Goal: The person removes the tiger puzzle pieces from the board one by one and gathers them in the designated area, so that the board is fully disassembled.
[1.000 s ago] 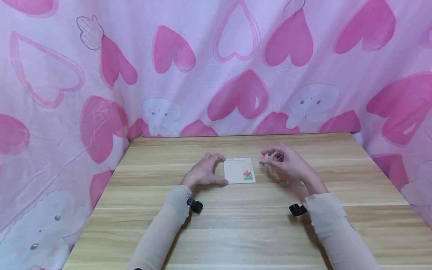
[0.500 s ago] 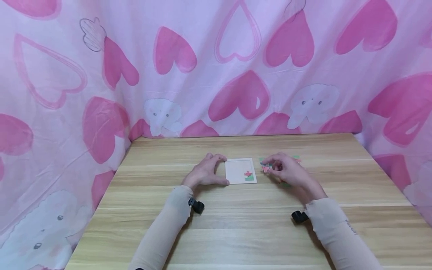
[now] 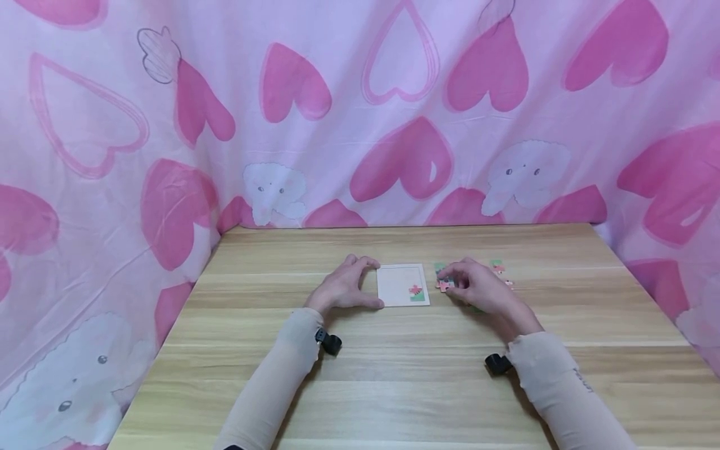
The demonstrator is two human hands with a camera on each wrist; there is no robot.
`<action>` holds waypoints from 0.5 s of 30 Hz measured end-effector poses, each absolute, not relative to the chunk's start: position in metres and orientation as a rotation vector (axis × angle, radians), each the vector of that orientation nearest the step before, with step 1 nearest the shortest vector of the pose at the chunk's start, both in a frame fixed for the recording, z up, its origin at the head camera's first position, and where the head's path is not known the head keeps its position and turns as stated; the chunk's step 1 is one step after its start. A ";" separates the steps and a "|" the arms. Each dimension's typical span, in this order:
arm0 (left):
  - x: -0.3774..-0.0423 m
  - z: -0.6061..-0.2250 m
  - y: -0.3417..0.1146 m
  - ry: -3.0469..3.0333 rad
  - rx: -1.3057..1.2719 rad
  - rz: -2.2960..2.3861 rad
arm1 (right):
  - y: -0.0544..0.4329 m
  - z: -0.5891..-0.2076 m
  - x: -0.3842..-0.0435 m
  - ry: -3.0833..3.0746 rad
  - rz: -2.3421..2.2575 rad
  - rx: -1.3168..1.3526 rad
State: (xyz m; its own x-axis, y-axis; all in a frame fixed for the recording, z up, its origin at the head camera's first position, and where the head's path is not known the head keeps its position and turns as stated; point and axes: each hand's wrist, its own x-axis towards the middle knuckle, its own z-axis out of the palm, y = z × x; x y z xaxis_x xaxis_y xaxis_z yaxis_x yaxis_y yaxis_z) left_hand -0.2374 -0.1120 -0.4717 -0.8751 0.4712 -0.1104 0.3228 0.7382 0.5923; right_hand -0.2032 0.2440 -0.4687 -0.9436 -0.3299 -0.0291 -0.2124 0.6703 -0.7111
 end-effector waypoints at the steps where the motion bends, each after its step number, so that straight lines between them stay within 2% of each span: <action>1: -0.237 -0.472 -0.112 2.688 0.626 0.845 | 0.244 -0.468 -0.203 2.727 -1.130 -0.444; 15: -0.235 -0.470 -0.111 2.686 0.620 0.845 | 0.242 -0.472 -0.205 2.723 -1.104 -0.466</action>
State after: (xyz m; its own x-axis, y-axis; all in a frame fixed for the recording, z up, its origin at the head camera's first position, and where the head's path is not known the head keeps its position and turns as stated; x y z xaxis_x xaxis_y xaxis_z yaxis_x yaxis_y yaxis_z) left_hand -0.2355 -0.1114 -0.4700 -0.8759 0.4687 -0.1141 0.3190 0.7402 0.5919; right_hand -0.2054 0.2422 -0.4719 -0.9374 -0.3464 -0.0359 -0.2236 0.6776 -0.7006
